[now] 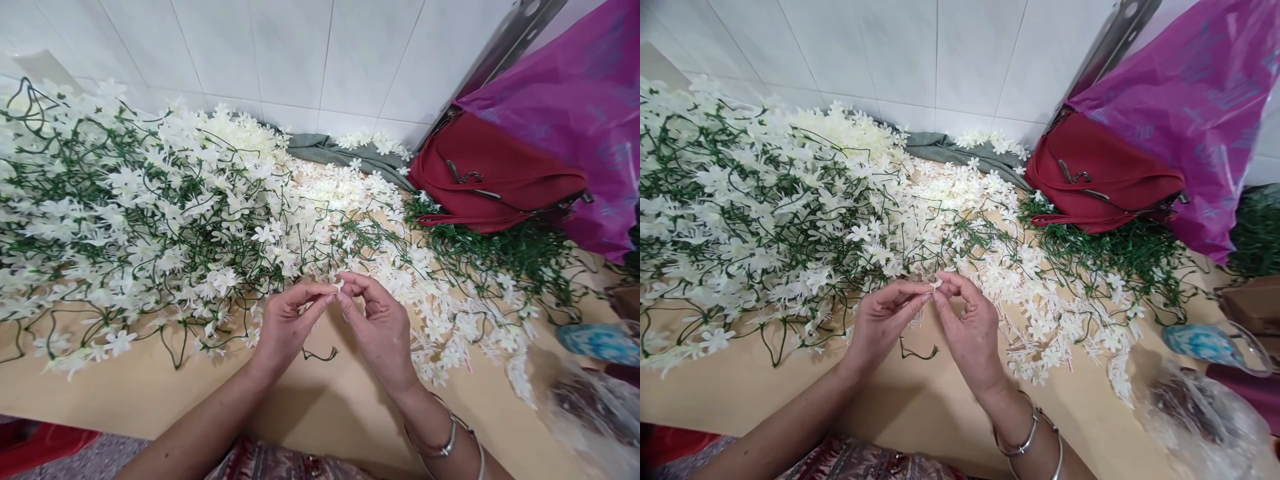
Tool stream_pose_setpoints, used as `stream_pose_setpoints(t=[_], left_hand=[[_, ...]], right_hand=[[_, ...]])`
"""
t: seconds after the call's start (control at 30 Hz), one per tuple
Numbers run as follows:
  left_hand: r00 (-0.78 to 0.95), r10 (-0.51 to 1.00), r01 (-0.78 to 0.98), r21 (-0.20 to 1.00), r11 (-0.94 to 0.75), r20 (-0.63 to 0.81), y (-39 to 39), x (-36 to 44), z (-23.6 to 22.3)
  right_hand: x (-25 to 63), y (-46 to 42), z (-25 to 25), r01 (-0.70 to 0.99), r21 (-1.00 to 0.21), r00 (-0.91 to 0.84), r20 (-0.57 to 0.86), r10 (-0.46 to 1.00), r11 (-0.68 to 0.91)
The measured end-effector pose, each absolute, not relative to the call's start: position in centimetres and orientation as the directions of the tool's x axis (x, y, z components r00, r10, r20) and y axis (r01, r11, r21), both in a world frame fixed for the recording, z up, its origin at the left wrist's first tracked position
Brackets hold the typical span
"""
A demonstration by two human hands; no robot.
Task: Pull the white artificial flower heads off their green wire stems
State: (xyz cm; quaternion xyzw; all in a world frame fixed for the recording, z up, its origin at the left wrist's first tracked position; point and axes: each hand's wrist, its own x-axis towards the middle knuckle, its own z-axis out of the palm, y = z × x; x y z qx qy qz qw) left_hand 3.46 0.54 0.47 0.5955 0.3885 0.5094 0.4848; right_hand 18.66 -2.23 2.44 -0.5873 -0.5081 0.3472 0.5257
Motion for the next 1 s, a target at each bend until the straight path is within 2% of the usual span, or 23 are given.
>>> stream_pose_setpoints(t=[0.1, 0.17, 0.3, 0.47, 0.6, 0.77, 0.9, 1.0], left_hand=[[0.189, 0.908, 0.100, 0.912, -0.397, 0.374, 0.3, 3.1, 0.5], [0.167, 0.893, 0.124, 0.890, -0.439, 0.417, 0.1, 3.1, 0.5], [0.118, 0.894, 0.115, 0.888, -0.445, 0.433, 0.0, 3.4, 0.6], [0.123, 0.870, 0.158, 0.857, -0.491, 0.477, 0.1, 3.3, 0.9], [0.150, 0.886, 0.173, 0.870, -0.461, 0.440, 0.4, 3.2, 1.0], [0.171, 0.869, 0.161, 0.857, -0.489, 0.463, 0.8, 3.0, 1.3], [0.178, 0.812, 0.238, 0.776, -0.584, 0.556, 1.0, 2.6, 1.7], [0.332, 0.733, 0.299, 0.671, -0.678, 0.594, 0.2, 2.3, 2.3]], right_hand=[[18.6, -2.3, 2.4, 0.224, -0.971, 0.217, 0.137, 0.966, 0.087], [18.6, -2.4, 2.3, 0.232, -0.965, 0.206, 0.174, 0.963, 0.125], [18.5, -2.4, 2.1, 0.204, -0.964, 0.230, 0.214, 0.949, 0.168], [18.4, -2.1, 2.1, 0.070, -0.987, 0.231, 0.159, 0.960, 0.147], [18.4, -1.8, 1.8, 0.065, -0.988, 0.222, 0.152, 0.963, 0.141], [18.7, -1.2, 1.4, 0.050, -0.975, 0.222, 0.221, 0.950, 0.215], [19.6, -0.7, 1.4, 0.076, -0.975, 0.327, 0.221, 0.919, 0.208], [20.5, -0.5, 1.4, 0.111, -0.977, 0.391, 0.213, 0.896, 0.184]])
